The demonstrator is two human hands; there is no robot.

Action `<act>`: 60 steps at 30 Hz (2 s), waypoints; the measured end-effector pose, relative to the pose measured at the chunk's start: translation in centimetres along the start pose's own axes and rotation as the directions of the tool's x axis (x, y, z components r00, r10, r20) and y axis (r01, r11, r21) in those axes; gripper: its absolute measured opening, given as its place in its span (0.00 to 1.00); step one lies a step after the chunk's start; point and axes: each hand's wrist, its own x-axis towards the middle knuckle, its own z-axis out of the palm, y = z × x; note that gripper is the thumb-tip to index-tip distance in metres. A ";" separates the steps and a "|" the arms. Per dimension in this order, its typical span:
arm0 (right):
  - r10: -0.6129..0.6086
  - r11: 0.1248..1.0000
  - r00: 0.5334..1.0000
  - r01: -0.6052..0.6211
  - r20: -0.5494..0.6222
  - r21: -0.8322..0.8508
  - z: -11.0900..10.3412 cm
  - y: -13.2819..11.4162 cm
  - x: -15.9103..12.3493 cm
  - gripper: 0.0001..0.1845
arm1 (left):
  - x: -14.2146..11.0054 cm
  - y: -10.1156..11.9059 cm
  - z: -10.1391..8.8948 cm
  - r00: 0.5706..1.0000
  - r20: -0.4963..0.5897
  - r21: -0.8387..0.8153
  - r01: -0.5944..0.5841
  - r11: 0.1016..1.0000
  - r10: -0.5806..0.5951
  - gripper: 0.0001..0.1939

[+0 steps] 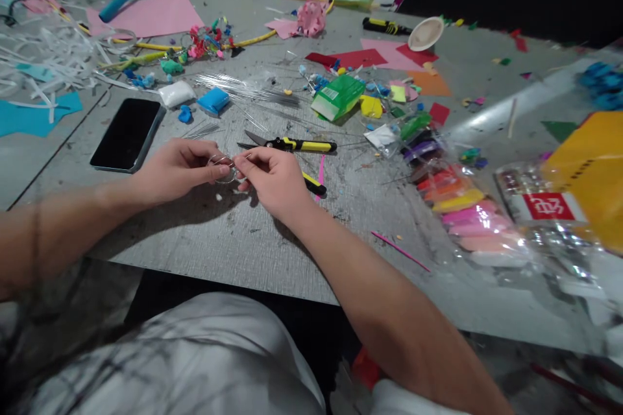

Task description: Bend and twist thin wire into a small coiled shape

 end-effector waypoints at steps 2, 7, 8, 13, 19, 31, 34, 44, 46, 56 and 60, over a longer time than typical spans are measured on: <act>-0.010 1.000 1.000 0.010 -0.013 0.006 0.2 -0.1 -0.1 0.27 | 0.0 0.0 0.1 0.999 -0.019 0.026 -0.039 0.999 0.039 0.20; -0.032 0.999 0.999 0.032 -0.033 -0.002 0.4 -0.3 -0.1 0.25 | -0.2 0.0 0.2 0.998 -0.041 0.027 -0.048 0.998 0.049 0.16; -0.038 0.999 0.999 0.038 -0.036 0.002 0.4 -0.3 -0.2 0.25 | -0.3 0.0 0.2 0.998 -0.041 0.019 -0.046 0.999 0.047 0.15; -0.057 0.998 0.996 0.059 -0.065 0.028 0.6 -0.2 -0.2 0.23 | -0.2 0.0 0.1 0.999 -0.009 0.007 -0.050 0.999 0.050 0.14; 0.002 0.991 0.997 0.008 -0.074 0.134 0.9 0.3 0.0 0.25 | -0.1 0.2 0.0 0.996 -0.011 -0.049 -0.091 0.995 0.090 0.17; 0.017 1.000 1.000 -0.017 0.003 0.023 0.8 0.3 0.0 0.20 | 0.2 -0.5 -0.2 0.996 -0.015 0.007 -0.086 0.996 0.086 0.10; -0.022 1.000 0.999 0.023 0.027 -0.017 0.8 0.5 0.0 0.16 | 0.3 -0.6 -0.1 0.997 -0.074 -0.028 -0.009 1.000 0.007 0.09; -0.064 0.990 0.998 0.064 0.006 -0.122 0.7 1.2 0.0 0.14 | 0.5 -0.6 -0.1 0.997 -0.040 -0.189 0.063 0.980 -0.071 0.11; -0.057 0.993 0.998 0.057 0.008 -0.108 0.6 1.2 0.1 0.16 | 0.5 -0.5 -0.2 0.996 -0.019 -0.158 0.078 0.984 -0.082 0.09; -0.130 0.970 0.991 0.123 -0.023 -0.210 0.2 0.9 0.1 0.15 | 0.2 0.1 0.2 0.998 0.021 -0.088 0.063 0.994 -0.061 0.10; -0.197 0.945 0.980 0.186 -0.014 -0.270 -0.1 0.8 0.4 0.14 | 0.1 0.3 0.2 0.996 0.015 -0.052 0.085 0.995 -0.085 0.09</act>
